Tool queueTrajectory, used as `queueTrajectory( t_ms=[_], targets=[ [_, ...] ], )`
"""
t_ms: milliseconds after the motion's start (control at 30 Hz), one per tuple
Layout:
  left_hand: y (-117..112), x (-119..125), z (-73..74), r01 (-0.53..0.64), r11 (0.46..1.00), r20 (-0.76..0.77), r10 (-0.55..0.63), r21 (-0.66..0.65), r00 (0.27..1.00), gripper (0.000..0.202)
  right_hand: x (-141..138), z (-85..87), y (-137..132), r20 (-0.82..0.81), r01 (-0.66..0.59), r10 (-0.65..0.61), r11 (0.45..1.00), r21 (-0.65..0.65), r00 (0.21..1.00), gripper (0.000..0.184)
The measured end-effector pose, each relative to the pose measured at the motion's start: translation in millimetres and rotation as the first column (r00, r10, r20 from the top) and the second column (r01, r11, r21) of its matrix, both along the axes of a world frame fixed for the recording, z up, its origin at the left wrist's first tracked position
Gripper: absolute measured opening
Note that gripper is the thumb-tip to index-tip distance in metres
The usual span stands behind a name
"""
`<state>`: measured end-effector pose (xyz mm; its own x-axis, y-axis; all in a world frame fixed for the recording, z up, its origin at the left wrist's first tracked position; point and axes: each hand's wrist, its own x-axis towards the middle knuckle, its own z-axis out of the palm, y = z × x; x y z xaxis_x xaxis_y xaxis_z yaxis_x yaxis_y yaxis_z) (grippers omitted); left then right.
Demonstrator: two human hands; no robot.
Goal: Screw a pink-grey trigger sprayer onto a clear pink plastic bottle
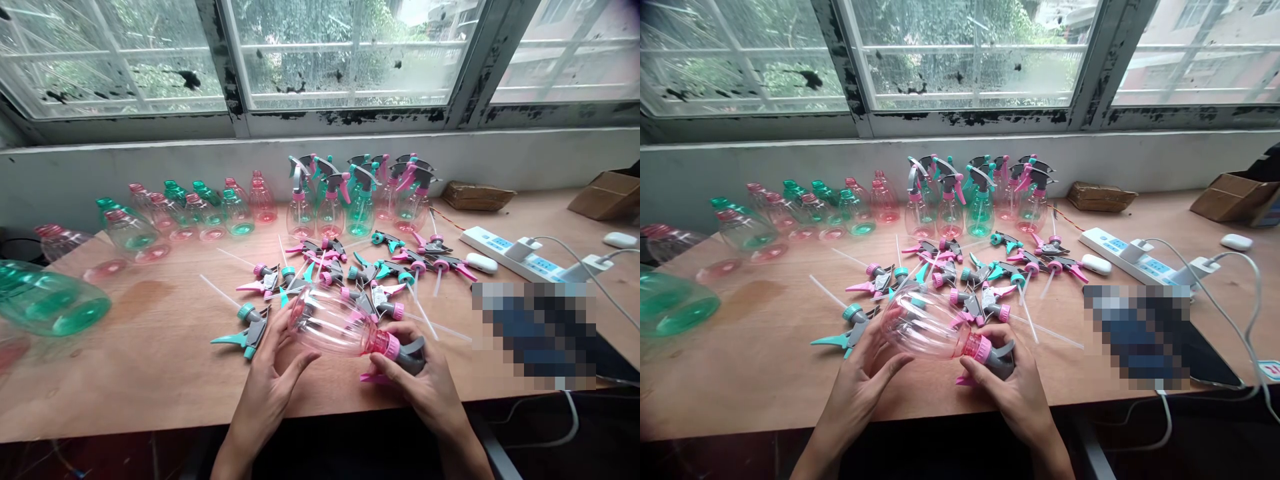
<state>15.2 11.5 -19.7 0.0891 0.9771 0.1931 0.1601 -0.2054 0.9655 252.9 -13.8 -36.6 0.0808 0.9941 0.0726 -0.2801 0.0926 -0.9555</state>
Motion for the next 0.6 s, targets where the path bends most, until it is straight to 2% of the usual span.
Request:
queueTrajectory(
  t_ms=[100,233,367,600],
  targets=[
    [0,0,0.4,0.000,1.000,0.005,0.000,0.022,1.000,0.051,0,0.9,-1,-0.013,-0.027,0.027,1.000,-0.002,1.000,0.034],
    [-2,0,-2.5,0.011,1.000,0.072,-0.010,-0.019,0.997,0.067,0,3.9,-3,0.020,-0.062,0.063,0.997,-0.056,0.998,0.036],
    [-3,-1,-5.5,0.006,0.999,0.138,0.001,-0.048,0.990,0.061,0,4.8,-4,0.047,-0.073,0.076,0.995,-0.065,0.996,0.037],
    [-1,-1,-2.1,-0.004,0.999,-0.022,0.005,0.046,1.000,0.055,-1,11.7,-5,-0.002,-0.035,0.035,0.997,-0.072,0.999,0.036]
  ],
)
